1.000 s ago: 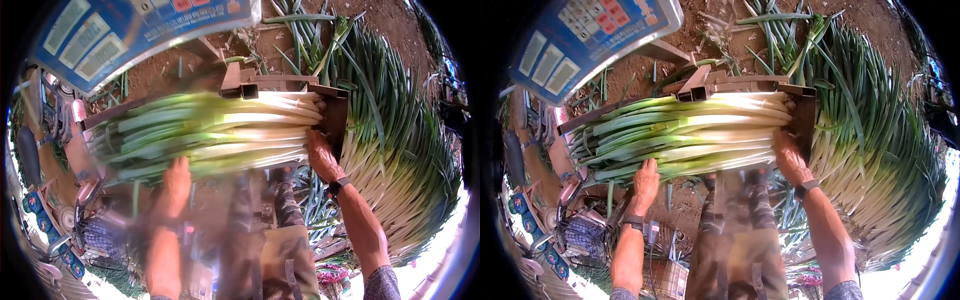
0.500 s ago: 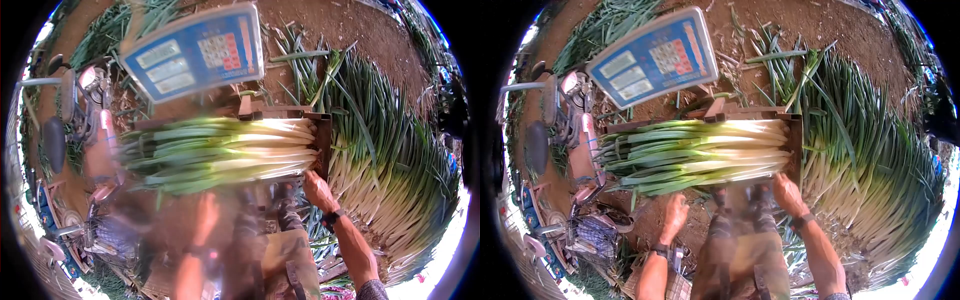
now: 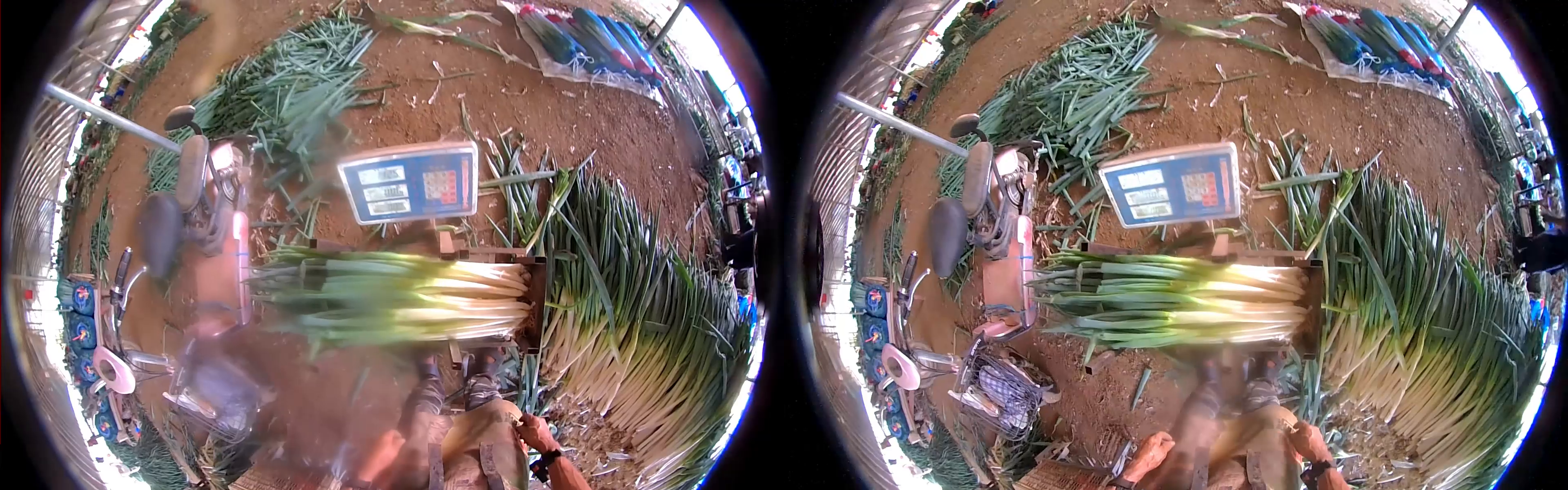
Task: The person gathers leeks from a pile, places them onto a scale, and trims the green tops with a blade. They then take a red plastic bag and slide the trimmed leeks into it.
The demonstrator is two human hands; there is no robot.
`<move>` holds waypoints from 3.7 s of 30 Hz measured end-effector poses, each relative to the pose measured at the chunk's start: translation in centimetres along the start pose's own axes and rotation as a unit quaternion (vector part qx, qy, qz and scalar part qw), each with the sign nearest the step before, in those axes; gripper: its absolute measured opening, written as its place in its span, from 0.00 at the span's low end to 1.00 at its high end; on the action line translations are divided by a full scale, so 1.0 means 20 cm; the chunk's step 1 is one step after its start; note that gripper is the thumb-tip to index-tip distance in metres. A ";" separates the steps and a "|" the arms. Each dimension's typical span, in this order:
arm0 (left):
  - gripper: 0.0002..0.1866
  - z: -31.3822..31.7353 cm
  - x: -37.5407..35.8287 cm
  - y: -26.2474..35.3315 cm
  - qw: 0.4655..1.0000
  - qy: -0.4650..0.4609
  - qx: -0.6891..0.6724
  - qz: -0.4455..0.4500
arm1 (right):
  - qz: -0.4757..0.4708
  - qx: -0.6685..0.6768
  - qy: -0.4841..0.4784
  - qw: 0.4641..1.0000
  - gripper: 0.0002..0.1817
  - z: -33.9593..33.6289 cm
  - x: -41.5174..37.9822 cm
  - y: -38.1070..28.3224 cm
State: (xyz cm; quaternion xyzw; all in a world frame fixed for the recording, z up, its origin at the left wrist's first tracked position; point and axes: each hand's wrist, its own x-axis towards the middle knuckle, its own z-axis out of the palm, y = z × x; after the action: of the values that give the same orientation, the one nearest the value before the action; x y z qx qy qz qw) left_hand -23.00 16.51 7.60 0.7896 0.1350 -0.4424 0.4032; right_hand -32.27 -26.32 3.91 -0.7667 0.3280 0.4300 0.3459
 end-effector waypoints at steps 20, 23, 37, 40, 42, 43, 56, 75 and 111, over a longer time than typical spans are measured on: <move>0.12 -0.33 0.16 -0.15 0.991 0.063 -0.047 0.111 | -0.075 0.098 0.050 0.991 0.18 0.07 -0.21 -0.46; 0.12 -0.32 0.15 -0.24 0.989 0.062 -0.072 0.113 | -0.048 0.108 0.012 0.993 0.19 0.07 -0.21 -0.45; 0.15 -0.16 -0.14 0.01 0.997 0.074 -0.011 0.035 | -0.086 0.158 -0.004 0.984 0.14 -0.08 -0.25 -0.34; 0.15 -0.11 -0.17 0.02 0.995 0.087 -0.019 0.035 | -0.089 0.055 0.012 0.994 0.15 -0.08 -0.17 -0.22; 0.15 -0.10 -0.20 0.04 0.995 0.094 -0.034 0.021 | -0.095 0.069 0.021 0.993 0.17 -0.07 -0.14 -0.14; 0.15 -0.12 -0.22 0.09 0.994 0.099 -0.042 0.006 | -0.071 0.091 0.012 0.993 0.18 -0.11 -0.16 -0.16; 0.15 -0.22 -0.31 -0.18 0.979 0.170 -0.112 -0.006 | -0.084 0.089 0.011 0.992 0.11 -0.01 0.04 -0.04; 0.14 -0.83 -0.79 -1.13 0.933 0.290 -0.211 0.040 | -0.117 -0.063 -0.082 0.988 0.16 0.54 -0.06 -1.11; 0.19 -0.42 -1.21 -2.72 0.343 0.599 -0.720 -0.069 | -0.242 -0.420 -0.101 0.869 0.25 1.36 -0.25 -2.42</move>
State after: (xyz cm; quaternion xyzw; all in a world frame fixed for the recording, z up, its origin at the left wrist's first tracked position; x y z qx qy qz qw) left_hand -62.86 61.09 1.45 0.2362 0.6611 0.3901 0.5958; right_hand -7.35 23.26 9.67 -0.8474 -0.1162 0.5050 0.1157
